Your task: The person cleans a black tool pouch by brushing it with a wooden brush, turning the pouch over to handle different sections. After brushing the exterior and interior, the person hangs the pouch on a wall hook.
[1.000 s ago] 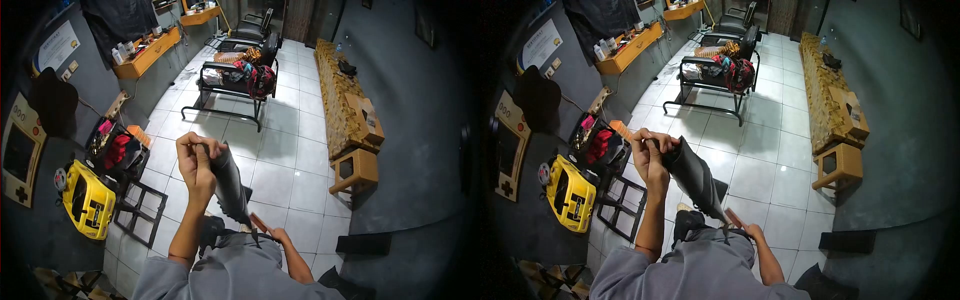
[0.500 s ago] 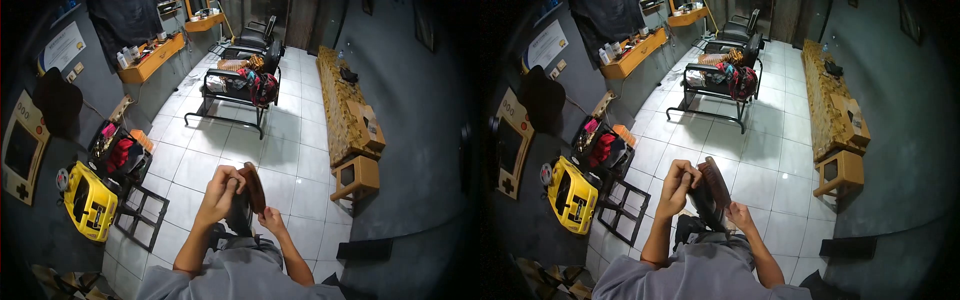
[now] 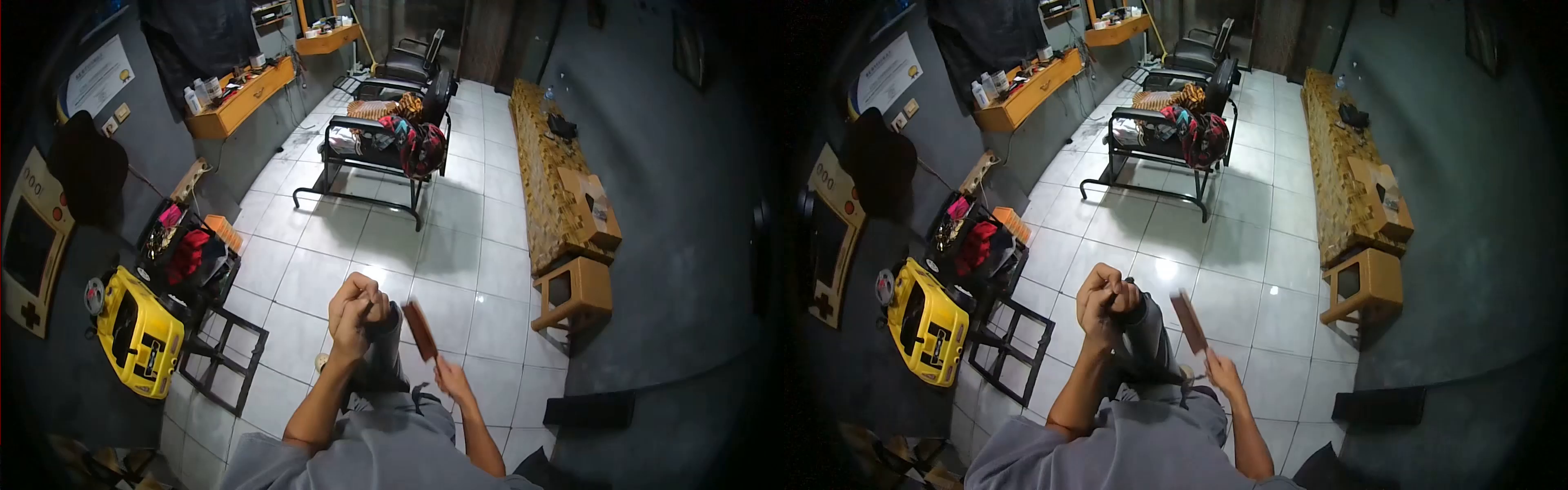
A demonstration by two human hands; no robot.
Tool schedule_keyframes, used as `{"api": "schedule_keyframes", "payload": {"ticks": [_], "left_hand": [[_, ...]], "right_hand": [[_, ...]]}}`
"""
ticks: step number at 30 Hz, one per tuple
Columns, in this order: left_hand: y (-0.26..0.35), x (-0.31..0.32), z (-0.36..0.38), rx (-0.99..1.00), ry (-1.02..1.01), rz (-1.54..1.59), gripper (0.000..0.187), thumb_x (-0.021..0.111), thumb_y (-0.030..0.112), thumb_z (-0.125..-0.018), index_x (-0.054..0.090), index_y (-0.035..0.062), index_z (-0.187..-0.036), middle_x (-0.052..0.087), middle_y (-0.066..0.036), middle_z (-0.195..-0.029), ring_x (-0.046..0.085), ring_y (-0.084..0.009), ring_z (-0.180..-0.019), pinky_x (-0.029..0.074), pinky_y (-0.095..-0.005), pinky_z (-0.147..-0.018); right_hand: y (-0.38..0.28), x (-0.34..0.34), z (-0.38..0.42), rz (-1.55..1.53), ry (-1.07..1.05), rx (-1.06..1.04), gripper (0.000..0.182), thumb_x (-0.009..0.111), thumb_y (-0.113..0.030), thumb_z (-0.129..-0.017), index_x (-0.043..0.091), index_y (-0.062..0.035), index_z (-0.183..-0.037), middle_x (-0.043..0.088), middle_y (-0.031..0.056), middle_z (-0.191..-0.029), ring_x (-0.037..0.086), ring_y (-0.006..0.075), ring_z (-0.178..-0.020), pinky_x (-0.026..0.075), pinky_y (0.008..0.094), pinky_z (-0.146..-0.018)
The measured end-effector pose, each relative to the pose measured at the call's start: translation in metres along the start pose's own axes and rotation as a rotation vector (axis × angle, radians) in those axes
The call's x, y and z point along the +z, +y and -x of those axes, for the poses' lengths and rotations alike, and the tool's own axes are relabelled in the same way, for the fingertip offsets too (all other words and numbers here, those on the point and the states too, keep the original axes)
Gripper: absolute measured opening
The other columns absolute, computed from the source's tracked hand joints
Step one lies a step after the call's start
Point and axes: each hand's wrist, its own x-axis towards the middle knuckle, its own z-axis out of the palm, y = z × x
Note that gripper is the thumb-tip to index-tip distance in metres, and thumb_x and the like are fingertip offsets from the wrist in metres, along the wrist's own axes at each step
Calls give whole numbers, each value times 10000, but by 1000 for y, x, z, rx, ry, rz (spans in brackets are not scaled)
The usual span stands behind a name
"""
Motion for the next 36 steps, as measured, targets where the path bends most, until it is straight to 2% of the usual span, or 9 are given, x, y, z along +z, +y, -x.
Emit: {"api": "schedule_keyframes", "payload": {"ticks": [4,10,15,18,21,23,25,32,36], "left_hand": [[4,8,-7,-14,33,13,147,373,189,-917,315,72,-848,212,64,-445,190,-64,-341,194,-240,-372],[24,-4,-12,101,-106,219,125,301,172,-940,255,81,-867,211,64,-415,204,-57,-291,180,-228,-314],[24,-21,-1,102,-111,257,115,292,168,-932,256,83,-862,205,69,-402,200,-50,-284,186,-223,-307],[28,-24,7,59,-123,288,110,296,159,-926,261,80,-858,207,70,-401,200,-47,-282,182,-223,-301],[33,-26,9,28,-158,288,109,307,150,-923,264,75,-856,210,72,-400,199,-45,-280,175,-223,-298],[33,-24,11,4,-178,292,109,314,143,-920,266,72,-853,213,73,-399,198,-44,-279,171,-222,-297],[34,-22,13,-10,-199,281,109,319,136,-916,267,69,-848,218,74,-397,199,-43,-276,168,-221,-296],[51,-16,17,65,-266,276,116,330,135,-917,268,65,-849,240,65,-391,227,-43,-273,174,-215,-295],[57,-19,24,95,-195,235,91,323,124,-916,269,76,-861,249,61,-387,242,-42,-271,177,-205,-291]], "right_hand": [[-113,35,37,-266,-183,-450,575,420,-613,-885,458,-62,-723,383,-27,-533,326,59,-433,248,217,-397],[-43,47,-13,-134,-156,-274,523,437,-522,-930,476,-61,-684,377,-37,-580,347,65,-514,293,226,-456],[113,1,-53,670,236,-174,624,431,-532,-901,587,19,-654,593,183,-614,587,338,-588,441,415,-561],[119,-12,-33,749,144,108,661,417,-578,-876,626,22,-694,604,255,-720,575,450,-674,437,475,-607],[89,-5,-31,699,221,-21,609,436,-519,-904,604,10,-652,589,172,-582,567,328,-532,422,407,-510],[23,12,-17,85,58,-89,569,411,-522,-935,516,-57,-624,400,-2,-471,354,94,-380,293,264,-371],[-52,27,11,-310,-197,-146,526,421,-538,-927,480,-80,-675,337,-47,-503,284,43,-403,208,209,-372],[-59,48,3,58,-327,-288,492,440,-459,-951,459,-94,-622,339,-60,-519,300,33,-435,235,203,-394],[70,-2,-53,686,-145,-135,673,414,-588,-890,594,13,-647,556,109,-583,554,223,-548,438,358,-531]]}}
